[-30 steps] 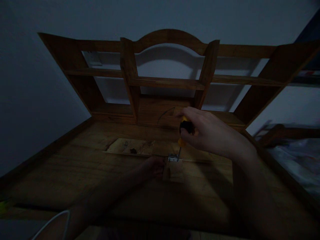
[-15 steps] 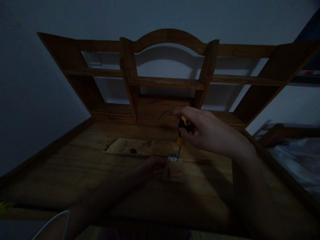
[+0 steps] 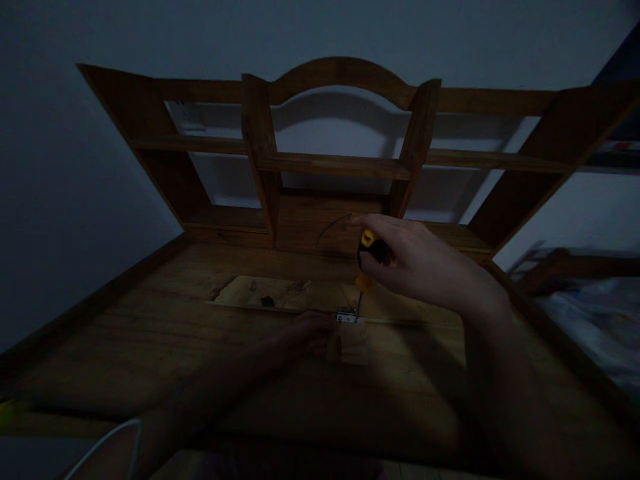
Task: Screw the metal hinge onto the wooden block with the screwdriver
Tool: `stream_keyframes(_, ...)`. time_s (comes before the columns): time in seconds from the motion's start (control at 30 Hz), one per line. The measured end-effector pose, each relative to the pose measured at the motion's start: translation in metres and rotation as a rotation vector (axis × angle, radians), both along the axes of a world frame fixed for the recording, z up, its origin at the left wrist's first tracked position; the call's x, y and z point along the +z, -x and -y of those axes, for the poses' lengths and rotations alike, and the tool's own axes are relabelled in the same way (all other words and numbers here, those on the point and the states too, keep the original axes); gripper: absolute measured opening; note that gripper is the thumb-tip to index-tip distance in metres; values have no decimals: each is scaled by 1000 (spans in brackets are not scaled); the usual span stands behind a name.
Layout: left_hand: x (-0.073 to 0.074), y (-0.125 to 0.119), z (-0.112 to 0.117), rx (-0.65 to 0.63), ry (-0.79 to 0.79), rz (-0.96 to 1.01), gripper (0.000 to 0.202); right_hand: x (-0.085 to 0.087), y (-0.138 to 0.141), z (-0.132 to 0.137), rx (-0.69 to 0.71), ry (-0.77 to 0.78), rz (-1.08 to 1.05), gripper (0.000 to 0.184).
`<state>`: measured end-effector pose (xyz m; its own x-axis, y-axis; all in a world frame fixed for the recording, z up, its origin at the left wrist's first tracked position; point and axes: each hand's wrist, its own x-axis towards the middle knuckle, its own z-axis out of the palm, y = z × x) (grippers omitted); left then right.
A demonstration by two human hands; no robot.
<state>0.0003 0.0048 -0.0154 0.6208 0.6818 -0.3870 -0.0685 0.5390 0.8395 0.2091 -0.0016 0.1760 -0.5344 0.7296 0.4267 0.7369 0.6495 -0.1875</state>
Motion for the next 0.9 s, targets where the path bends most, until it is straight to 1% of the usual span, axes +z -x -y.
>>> stream_keyframes(0.13, -5, 1, -2, 2, 0, 6, 22, -1, -1, -1, 2, 10, -9, 28)
stream_keyframes(0.3, -13, 1, -6, 4, 25, 31, 20, -1, -1, -3, -79, -6, 31, 32)
stream_keyframes(0.4, -12, 1, -5, -16, 5, 51, 20, 1, -3, -2, -76, -22, 46, 29)
stream_keyframes(0.57, -7, 0, -3, 28, -5, -15, 17, 2, -2, -1, -27, -22, 30, 25)
stream_keyframes(0.77, -9, 1, -3, -13, -42, -18, 24, 2, -2, -2, -115, -55, 78, 34)
stream_keyframes(0.9, -8, 1, -3, -6, -36, -56, 26, 1, -3, -2, -98, -59, 76, 34)
